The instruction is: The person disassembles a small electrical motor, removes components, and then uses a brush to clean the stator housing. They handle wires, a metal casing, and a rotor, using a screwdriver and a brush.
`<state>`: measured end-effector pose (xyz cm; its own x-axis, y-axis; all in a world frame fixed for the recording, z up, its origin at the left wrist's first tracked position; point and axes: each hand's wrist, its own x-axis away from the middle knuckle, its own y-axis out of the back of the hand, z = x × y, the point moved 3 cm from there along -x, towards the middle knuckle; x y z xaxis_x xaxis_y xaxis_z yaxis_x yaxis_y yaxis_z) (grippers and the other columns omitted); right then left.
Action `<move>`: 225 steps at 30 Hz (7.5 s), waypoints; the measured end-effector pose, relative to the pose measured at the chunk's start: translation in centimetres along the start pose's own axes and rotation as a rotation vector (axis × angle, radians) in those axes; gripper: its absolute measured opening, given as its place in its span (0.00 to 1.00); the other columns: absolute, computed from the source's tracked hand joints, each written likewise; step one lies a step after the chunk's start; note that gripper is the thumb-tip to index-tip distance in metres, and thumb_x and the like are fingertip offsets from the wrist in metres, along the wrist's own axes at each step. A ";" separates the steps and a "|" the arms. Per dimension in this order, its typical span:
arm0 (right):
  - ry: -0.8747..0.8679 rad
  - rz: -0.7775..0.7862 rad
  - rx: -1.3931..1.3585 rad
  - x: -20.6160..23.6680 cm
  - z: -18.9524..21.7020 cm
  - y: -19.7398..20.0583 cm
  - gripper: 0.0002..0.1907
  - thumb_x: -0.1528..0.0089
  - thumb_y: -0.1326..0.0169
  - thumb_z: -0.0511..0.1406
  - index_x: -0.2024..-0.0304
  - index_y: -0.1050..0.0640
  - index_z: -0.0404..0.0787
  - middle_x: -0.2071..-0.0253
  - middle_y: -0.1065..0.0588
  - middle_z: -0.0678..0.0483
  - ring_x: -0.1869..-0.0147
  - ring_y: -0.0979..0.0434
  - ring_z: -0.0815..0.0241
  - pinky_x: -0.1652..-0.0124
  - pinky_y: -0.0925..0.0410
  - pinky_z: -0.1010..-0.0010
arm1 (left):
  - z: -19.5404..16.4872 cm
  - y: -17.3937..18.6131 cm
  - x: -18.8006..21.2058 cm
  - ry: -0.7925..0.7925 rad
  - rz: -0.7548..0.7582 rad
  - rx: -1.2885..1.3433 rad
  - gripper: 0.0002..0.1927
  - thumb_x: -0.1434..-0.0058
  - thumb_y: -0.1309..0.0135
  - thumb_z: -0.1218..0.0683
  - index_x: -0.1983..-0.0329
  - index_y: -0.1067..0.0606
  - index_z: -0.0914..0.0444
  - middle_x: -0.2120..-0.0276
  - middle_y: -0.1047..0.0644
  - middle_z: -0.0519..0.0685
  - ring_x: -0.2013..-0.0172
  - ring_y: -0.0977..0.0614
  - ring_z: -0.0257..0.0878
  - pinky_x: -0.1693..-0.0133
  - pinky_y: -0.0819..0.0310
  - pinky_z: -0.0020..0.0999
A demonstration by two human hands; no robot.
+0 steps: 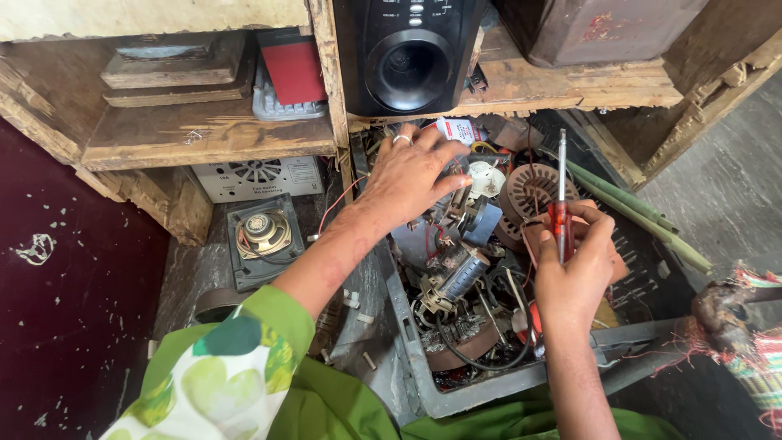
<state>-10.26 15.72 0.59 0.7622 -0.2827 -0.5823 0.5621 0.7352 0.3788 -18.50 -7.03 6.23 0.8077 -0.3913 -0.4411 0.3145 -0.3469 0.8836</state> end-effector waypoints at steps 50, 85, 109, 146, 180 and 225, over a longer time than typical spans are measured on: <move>-0.083 -0.062 -0.108 0.4 -0.9 -0.1 0.19 0.39 0.42 0.25 0.47 0.31 0.38 0.56 0.20 0.46 0.51 0.17 0.52 0.51 0.28 0.62 | -4.9 -11.0 8.3 0.128 1.068 -0.067 0.29 0.46 0.40 0.42 0.47 0.20 0.66 0.48 0.19 0.55 0.48 0.18 0.50 0.49 0.24 0.45; -0.105 -0.054 -0.212 0.4 -2.3 -0.4 0.18 0.39 0.42 0.25 0.48 0.31 0.37 0.52 0.23 0.48 0.51 0.19 0.59 0.51 0.27 0.67 | -5.4 -13.8 9.3 0.290 0.926 0.020 0.37 0.48 0.38 0.38 0.44 0.21 0.69 0.49 0.19 0.60 0.48 0.17 0.54 0.47 0.23 0.44; -0.179 -0.061 -0.221 0.6 -2.4 -0.3 0.18 0.39 0.42 0.26 0.49 0.31 0.38 0.55 0.23 0.49 0.51 0.20 0.58 0.51 0.28 0.66 | -7.7 -2.1 5.5 -0.115 0.994 -0.150 0.28 0.38 0.43 0.34 0.53 0.17 0.61 0.59 0.16 0.55 0.60 0.16 0.48 0.55 0.24 0.44; -0.130 0.146 0.069 2.6 3.6 8.4 0.20 0.44 0.36 0.29 0.49 0.21 0.40 0.57 0.17 0.50 0.56 0.16 0.61 0.55 0.26 0.69 | -5.9 -0.6 7.3 -0.046 0.022 -0.122 0.43 0.60 0.32 0.59 0.37 0.27 0.44 0.40 0.33 0.52 0.40 0.32 0.51 0.51 0.31 0.60; 0.246 0.793 1.269 -2.4 13.3 11.6 0.20 0.42 0.40 0.40 0.51 0.17 0.75 0.63 0.17 0.59 0.60 0.16 0.56 0.58 0.23 0.66 | -4.6 -1.4 6.3 -0.191 -0.035 -0.122 0.39 0.53 0.39 0.64 0.37 0.26 0.42 0.39 0.33 0.52 0.38 0.31 0.56 0.47 0.28 0.54; 0.421 1.063 1.397 -5.3 8.9 10.2 0.21 0.35 0.55 0.58 0.45 0.20 0.68 0.63 0.19 0.59 0.60 0.16 0.53 0.60 0.23 0.63 | -4.3 -2.1 6.6 -0.118 0.050 0.016 0.40 0.56 0.39 0.67 0.40 0.24 0.45 0.43 0.32 0.50 0.39 0.32 0.52 0.47 0.32 0.58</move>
<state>-5.74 19.21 13.91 0.9397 0.2355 0.2479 -0.0641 -0.5909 0.8042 -11.69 -5.26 2.10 0.7573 -0.5061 -0.4128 0.2662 -0.3380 0.9027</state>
